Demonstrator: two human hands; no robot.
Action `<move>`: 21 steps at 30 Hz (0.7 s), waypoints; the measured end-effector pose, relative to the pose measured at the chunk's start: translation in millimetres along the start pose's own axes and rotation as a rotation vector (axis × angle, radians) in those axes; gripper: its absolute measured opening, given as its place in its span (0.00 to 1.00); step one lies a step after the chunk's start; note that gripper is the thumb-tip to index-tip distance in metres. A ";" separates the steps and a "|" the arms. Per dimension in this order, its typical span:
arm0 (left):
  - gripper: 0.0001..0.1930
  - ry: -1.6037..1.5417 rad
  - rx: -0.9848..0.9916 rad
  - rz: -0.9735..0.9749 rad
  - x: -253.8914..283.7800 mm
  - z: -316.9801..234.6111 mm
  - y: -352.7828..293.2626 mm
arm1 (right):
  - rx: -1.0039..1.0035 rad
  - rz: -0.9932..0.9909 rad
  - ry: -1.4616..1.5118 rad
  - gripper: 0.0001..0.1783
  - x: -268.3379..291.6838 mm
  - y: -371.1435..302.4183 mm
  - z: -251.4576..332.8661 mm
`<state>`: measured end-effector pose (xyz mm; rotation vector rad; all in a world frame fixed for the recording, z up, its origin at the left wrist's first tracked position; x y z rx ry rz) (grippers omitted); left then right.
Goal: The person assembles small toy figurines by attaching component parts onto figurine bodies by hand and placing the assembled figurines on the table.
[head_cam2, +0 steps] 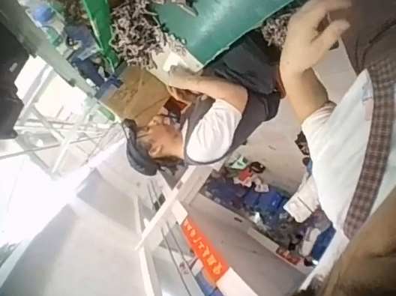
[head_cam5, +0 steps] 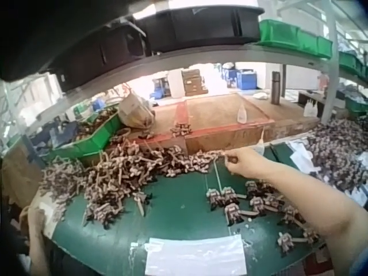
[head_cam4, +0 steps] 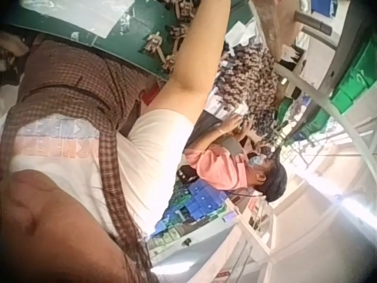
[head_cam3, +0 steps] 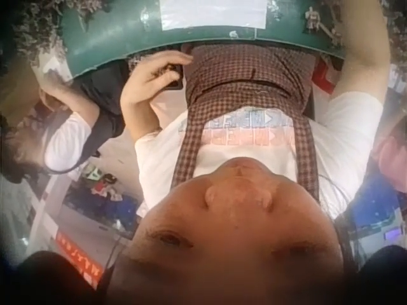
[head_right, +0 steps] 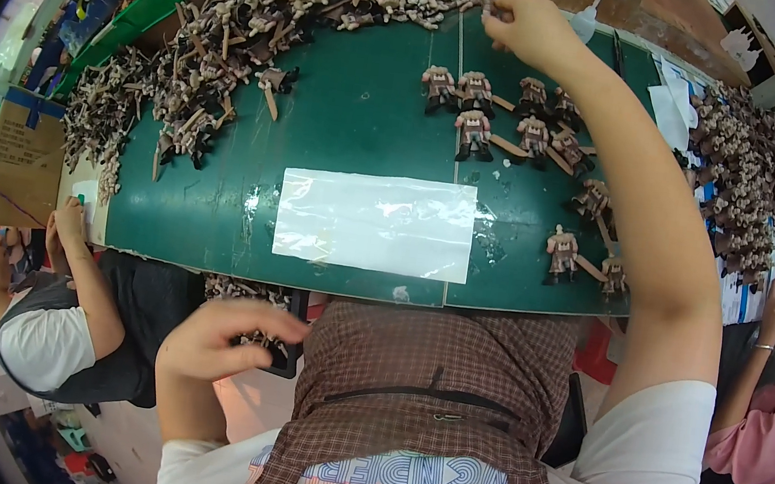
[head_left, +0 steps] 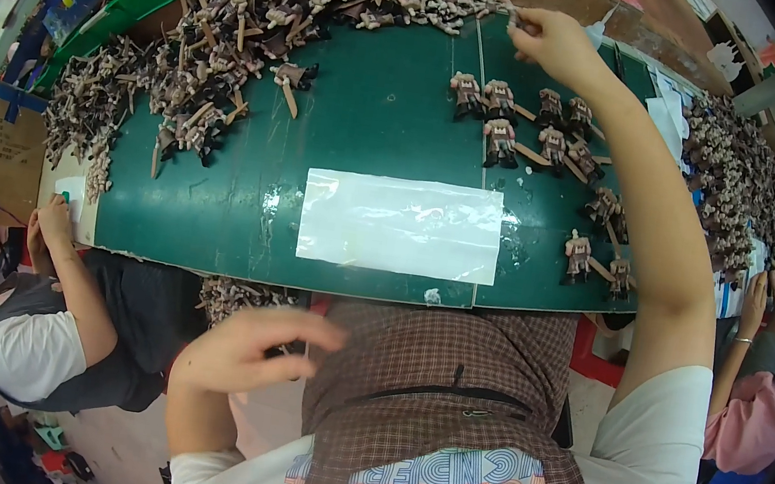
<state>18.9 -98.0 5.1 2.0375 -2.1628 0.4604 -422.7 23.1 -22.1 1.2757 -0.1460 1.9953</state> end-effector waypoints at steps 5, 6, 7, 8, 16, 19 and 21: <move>0.14 0.282 -0.193 -0.374 6.9 -9.7 126.8 | -0.026 0.084 0.128 0.14 19.8 -72.2 31.5; 0.19 0.392 -0.249 -0.457 9.7 -6.2 157.2 | 0.012 0.005 0.116 0.13 21.2 -82.7 35.4; 0.25 0.585 -0.300 -0.500 12.1 5.1 191.3 | 0.043 -0.077 0.093 0.13 25.4 -93.8 37.2; 0.28 0.675 -0.337 -0.519 11.8 17.0 220.0 | 0.068 -0.105 0.055 0.13 25.9 -103.3 37.6; 0.30 0.856 -0.246 -0.332 24.1 25.9 273.7 | -0.124 -0.008 0.330 0.13 45.7 -173.7 58.1; 0.30 0.854 -0.198 -0.484 35.3 31.1 247.5 | 0.069 -0.025 0.096 0.11 37.1 -184.9 73.1; 0.31 0.806 -0.195 -0.537 40.0 31.3 227.3 | 0.194 -0.097 0.082 0.08 27.7 -186.6 84.1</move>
Point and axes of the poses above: each hand's wrist, its own y-axis towards the middle knuckle, its own x-axis out of the back of the hand, z = x × y, the point moved 2 cm from there along y, towards the middle knuckle, and after that the axes turned 4 degrees about -z, right-handed, at the moved point
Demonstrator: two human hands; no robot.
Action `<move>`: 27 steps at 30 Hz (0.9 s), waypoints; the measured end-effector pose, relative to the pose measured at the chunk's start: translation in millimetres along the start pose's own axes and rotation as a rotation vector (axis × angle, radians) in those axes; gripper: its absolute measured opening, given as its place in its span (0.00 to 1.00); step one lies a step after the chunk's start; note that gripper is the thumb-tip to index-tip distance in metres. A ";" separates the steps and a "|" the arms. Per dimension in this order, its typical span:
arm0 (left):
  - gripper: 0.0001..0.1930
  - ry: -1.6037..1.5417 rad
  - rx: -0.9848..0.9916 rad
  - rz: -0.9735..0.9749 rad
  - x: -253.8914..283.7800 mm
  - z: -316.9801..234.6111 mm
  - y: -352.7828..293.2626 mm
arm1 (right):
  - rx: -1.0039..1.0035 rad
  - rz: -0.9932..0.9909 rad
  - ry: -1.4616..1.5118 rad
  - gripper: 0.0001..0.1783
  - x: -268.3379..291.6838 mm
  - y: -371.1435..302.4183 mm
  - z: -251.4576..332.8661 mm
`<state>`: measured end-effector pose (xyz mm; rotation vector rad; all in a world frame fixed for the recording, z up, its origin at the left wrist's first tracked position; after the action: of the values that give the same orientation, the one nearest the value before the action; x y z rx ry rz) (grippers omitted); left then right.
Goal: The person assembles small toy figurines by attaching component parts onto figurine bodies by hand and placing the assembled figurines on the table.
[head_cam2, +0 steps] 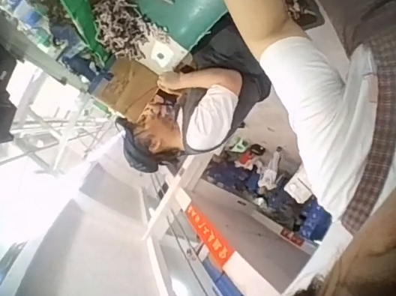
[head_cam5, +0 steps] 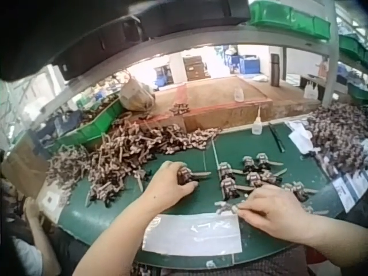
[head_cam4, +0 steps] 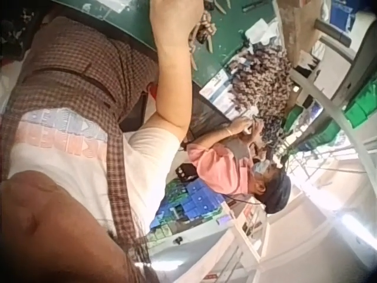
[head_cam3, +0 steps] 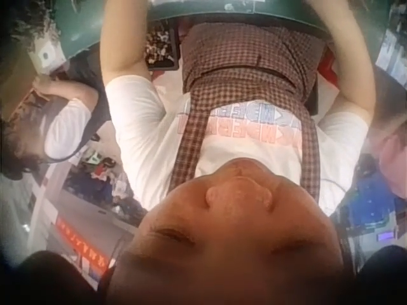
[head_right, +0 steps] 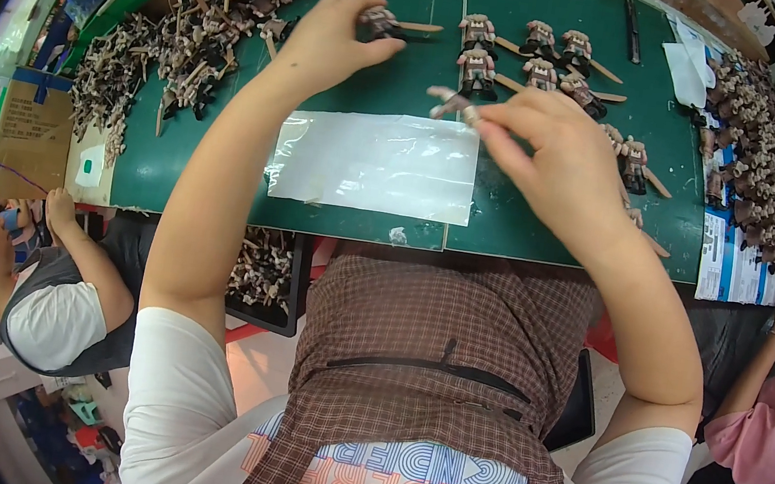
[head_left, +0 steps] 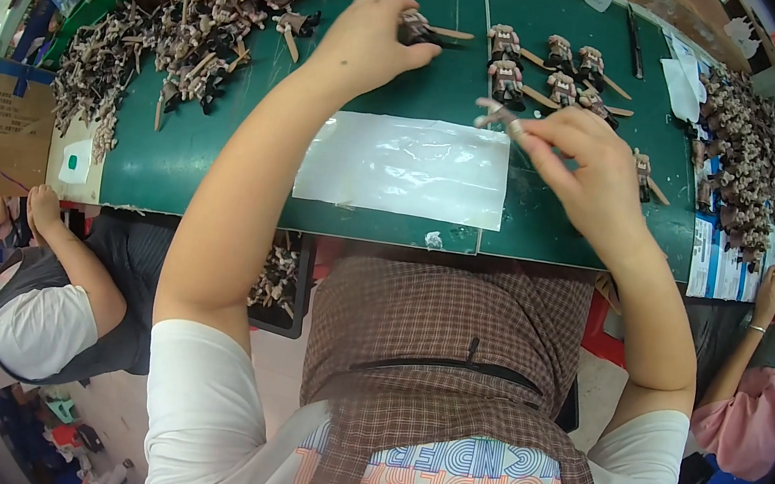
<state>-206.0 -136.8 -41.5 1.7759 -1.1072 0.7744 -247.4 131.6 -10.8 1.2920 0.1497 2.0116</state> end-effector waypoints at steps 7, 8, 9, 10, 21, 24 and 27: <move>0.31 -0.687 0.302 -0.041 59.6 -30.1 -108.9 | 0.053 0.034 0.022 0.05 -27.5 -2.8 9.9; 0.33 -0.762 0.333 -0.012 65.8 -34.7 -128.1 | 0.060 0.050 0.016 0.05 -28.4 -1.6 11.2; 0.33 -0.844 0.337 0.028 68.2 -38.7 -145.2 | 0.056 0.055 0.014 0.05 -30.7 -1.4 10.3; 0.33 -0.922 0.342 0.066 70.7 -43.2 -161.2 | 0.097 0.040 -0.016 0.05 -32.7 -0.8 11.4; 0.37 -1.432 0.505 0.129 49.4 -79.6 -198.5 | 0.238 0.058 -0.168 0.05 -36.0 2.7 28.3; 0.38 -1.452 0.539 0.142 45.1 -82.7 -194.5 | -0.169 0.043 0.168 0.04 -25.2 -9.3 32.0; 0.41 -1.320 0.513 0.121 42.0 -87.9 -194.4 | -0.016 -0.013 0.458 0.11 -11.5 -23.6 43.9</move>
<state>-16.4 -30.3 -37.6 2.7630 -1.9467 -0.2306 -196.4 129.5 -8.7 0.7987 0.3527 2.2624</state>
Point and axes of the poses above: each hand's wrist, its own y-axis towards the middle knuckle, its own x-axis out of the back of the hand, z = x × y, the point moved 2 cm from there along y, towards the middle knuckle, and after that the axes turned 4 degrees about -z, right-handed, at the moved point
